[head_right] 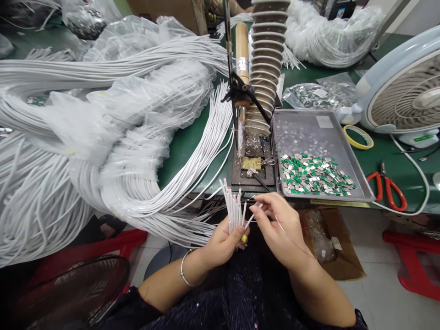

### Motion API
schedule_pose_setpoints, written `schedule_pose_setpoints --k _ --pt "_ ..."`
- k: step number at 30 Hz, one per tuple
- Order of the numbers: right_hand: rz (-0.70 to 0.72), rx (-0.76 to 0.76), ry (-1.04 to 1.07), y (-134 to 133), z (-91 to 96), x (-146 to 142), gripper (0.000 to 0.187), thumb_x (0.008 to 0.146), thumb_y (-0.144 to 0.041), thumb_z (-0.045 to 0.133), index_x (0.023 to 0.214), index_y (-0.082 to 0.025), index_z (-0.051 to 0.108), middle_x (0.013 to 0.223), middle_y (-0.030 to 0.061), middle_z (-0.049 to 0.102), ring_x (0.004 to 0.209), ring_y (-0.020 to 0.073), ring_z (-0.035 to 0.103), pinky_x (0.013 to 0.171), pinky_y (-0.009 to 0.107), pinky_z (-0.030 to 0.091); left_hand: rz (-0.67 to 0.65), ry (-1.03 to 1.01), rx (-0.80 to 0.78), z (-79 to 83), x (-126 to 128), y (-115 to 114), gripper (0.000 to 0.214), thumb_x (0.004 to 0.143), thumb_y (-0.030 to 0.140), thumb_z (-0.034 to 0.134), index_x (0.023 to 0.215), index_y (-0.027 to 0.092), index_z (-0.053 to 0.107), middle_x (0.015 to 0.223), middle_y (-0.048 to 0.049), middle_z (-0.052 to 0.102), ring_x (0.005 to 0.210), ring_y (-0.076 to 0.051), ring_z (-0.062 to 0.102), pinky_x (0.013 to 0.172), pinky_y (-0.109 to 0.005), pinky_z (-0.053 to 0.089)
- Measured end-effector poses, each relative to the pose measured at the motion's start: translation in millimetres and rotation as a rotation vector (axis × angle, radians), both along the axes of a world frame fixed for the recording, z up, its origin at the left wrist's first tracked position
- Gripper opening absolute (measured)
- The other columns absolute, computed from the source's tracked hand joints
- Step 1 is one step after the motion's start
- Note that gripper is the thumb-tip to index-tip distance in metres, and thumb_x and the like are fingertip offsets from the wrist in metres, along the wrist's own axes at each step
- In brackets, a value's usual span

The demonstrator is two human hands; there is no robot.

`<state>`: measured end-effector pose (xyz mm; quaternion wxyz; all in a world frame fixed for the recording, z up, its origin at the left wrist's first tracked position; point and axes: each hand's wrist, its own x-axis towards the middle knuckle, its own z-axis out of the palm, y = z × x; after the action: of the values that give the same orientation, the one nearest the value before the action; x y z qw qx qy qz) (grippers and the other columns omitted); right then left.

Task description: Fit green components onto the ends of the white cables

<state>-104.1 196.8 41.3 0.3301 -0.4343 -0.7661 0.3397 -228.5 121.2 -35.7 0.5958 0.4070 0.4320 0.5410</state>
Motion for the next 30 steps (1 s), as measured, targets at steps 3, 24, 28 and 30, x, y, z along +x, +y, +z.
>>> schedule_pose_setpoints --k 3,24,28,30 --pt "-0.107 0.314 -0.002 -4 -3.2 5 0.016 0.083 -0.015 0.054 0.097 -0.022 0.059 0.088 0.0059 0.064 0.08 0.0175 0.063 0.07 0.031 0.055 0.023 0.112 -0.026 1.2 -2 1 0.034 0.088 0.049 0.041 0.081 0.016 0.045 0.063 0.0026 0.046 0.055 -0.009 0.043 0.056 -0.024 0.04" --pt "0.189 0.396 0.003 -19 5.3 -1 0.016 0.082 -0.008 0.051 0.088 -0.022 0.056 0.074 0.0026 0.061 0.068 0.0151 0.06 0.062 0.027 0.053 0.04 0.122 0.046 2.1 -3 2 0.033 0.086 0.05 0.044 0.08 0.017 0.045 0.065 0.0021 0.046 0.059 -0.01 0.044 0.06 -0.025 0.042" --pt "-0.024 0.315 0.055 -24 2.9 2 0.023 0.082 -0.008 0.052 0.099 -0.022 0.057 0.087 0.0056 0.064 0.077 0.0175 0.064 0.068 0.032 0.056 0.001 0.074 -0.017 -0.8 -3 1 0.034 0.087 0.05 0.043 0.079 0.017 0.045 0.063 0.0027 0.045 0.054 -0.008 0.042 0.054 -0.023 0.038" --pt "-0.003 0.302 0.015 -25 1.6 1 0.024 0.083 -0.008 0.05 0.101 -0.022 0.057 0.088 0.0062 0.066 0.078 0.0175 0.066 0.07 0.032 0.057 -0.015 0.036 -0.037 -1.9 -3 1 0.034 0.087 0.049 0.042 0.079 0.016 0.045 0.062 0.0035 0.043 0.051 -0.007 0.04 0.052 -0.022 0.036"
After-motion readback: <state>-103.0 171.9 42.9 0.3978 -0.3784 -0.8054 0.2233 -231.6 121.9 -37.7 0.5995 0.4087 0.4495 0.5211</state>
